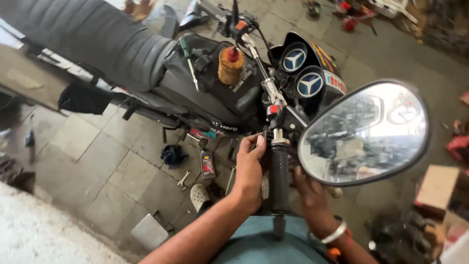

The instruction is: The person works on a parked motorcycle in a repair bay. They hold a bottle of fluid, manipulate wiring and components near the headlight and handlebar, then use a screwdriver to work on the handlebar switch assembly and adjust the mirror.

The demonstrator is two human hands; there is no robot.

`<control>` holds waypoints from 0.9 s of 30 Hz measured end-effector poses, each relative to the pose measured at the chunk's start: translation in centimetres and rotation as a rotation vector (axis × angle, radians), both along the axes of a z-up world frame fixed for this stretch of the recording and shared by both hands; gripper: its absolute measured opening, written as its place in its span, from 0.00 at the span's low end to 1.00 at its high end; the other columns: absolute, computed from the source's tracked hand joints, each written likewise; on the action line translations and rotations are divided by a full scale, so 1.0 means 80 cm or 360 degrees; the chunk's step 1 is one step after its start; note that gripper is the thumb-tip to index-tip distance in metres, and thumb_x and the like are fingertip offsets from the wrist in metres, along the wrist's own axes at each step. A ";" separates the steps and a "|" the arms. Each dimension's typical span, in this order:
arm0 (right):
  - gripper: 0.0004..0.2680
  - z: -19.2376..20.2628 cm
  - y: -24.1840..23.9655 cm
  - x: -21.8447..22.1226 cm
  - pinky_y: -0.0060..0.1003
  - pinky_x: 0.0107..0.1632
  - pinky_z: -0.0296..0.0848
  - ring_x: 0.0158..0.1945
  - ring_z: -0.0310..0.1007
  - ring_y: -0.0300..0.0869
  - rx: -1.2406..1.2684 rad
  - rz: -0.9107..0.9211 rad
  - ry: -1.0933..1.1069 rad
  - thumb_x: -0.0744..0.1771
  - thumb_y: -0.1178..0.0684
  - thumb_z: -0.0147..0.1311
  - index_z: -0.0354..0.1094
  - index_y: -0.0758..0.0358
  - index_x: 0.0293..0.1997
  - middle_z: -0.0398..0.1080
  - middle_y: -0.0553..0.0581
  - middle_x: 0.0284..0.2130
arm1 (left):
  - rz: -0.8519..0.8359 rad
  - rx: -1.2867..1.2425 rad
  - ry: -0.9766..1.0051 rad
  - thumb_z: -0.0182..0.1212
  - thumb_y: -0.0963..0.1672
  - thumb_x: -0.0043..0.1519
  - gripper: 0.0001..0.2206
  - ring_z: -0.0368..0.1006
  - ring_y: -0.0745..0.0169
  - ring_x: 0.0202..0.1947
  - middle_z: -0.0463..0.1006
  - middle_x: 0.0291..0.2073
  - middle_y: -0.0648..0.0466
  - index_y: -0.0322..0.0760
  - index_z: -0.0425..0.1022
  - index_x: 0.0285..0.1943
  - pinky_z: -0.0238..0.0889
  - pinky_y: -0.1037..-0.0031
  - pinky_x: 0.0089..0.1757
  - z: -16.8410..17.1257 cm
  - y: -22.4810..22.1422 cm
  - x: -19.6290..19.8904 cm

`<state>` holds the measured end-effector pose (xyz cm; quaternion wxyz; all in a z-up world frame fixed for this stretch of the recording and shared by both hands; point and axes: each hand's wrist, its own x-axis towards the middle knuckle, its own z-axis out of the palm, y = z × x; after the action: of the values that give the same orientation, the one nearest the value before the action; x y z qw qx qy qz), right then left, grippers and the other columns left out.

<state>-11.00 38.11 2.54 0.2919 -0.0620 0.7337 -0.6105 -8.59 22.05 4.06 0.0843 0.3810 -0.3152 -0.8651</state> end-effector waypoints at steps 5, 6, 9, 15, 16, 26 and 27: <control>0.19 0.042 -0.004 0.046 0.36 0.49 0.72 0.45 0.74 0.39 0.0022 -0.0241 -0.0316 0.70 0.41 0.45 0.70 0.70 0.56 0.75 0.55 0.43 | -0.0386 0.0313 0.0190 0.53 0.44 0.67 0.08 0.77 0.64 0.39 0.80 0.41 0.53 0.37 0.71 0.51 0.71 0.70 0.46 0.020 -0.050 0.010; 0.20 0.048 -0.008 0.059 0.36 0.47 0.72 0.41 0.75 0.40 -0.0018 -0.0246 -0.0359 0.70 0.41 0.46 0.72 0.73 0.53 0.76 0.58 0.40 | -0.0412 0.0411 0.0326 0.54 0.43 0.67 0.07 0.79 0.61 0.41 0.81 0.41 0.51 0.37 0.70 0.50 0.72 0.68 0.48 0.020 -0.056 0.011; 0.17 0.072 -0.041 0.082 0.36 0.41 0.73 0.34 0.76 0.41 0.0018 -0.0367 -0.0320 0.69 0.43 0.49 0.73 0.72 0.49 0.77 0.60 0.34 | -0.0378 0.0597 0.0589 0.56 0.42 0.69 0.05 0.75 0.63 0.40 0.77 0.41 0.53 0.38 0.69 0.50 0.71 0.62 0.49 -0.028 -0.052 0.007; 0.14 0.102 -0.070 0.082 0.36 0.35 0.71 0.27 0.74 0.41 0.0031 -0.0687 -0.0393 0.66 0.48 0.55 0.76 0.74 0.40 0.77 0.60 0.27 | -0.0441 0.0550 0.0375 0.58 0.43 0.65 0.06 0.77 0.63 0.43 0.79 0.43 0.54 0.39 0.68 0.48 0.69 0.66 0.49 0.011 -0.065 0.011; 0.14 0.099 -0.069 0.084 0.36 0.35 0.71 0.27 0.74 0.41 0.0034 -0.0703 -0.0390 0.66 0.48 0.55 0.76 0.74 0.40 0.77 0.60 0.27 | -0.0457 0.0557 0.0375 0.58 0.43 0.65 0.06 0.77 0.63 0.43 0.79 0.43 0.54 0.39 0.68 0.48 0.69 0.66 0.49 0.016 -0.066 0.014; 0.11 0.093 -0.072 0.074 0.34 0.29 0.68 0.23 0.71 0.39 0.0086 -0.0773 -0.0328 0.63 0.51 0.60 0.78 0.73 0.33 0.76 0.58 0.21 | -0.0563 0.0133 0.0195 0.74 0.37 0.49 0.19 0.75 0.68 0.41 0.81 0.41 0.54 0.38 0.70 0.46 0.68 0.75 0.45 0.032 -0.065 0.005; 0.10 0.094 -0.072 0.076 0.35 0.28 0.68 0.23 0.71 0.39 0.0232 -0.0713 -0.0254 0.63 0.50 0.61 0.79 0.72 0.33 0.76 0.58 0.20 | -0.0528 0.0195 0.0208 0.74 0.37 0.48 0.20 0.74 0.69 0.40 0.81 0.41 0.54 0.38 0.70 0.46 0.67 0.76 0.43 0.031 -0.063 0.008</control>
<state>-4.92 32.31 10.09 0.2099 0.1718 0.7458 -0.6084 -7.92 17.02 6.51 -0.0626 0.2711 -0.3144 -0.9076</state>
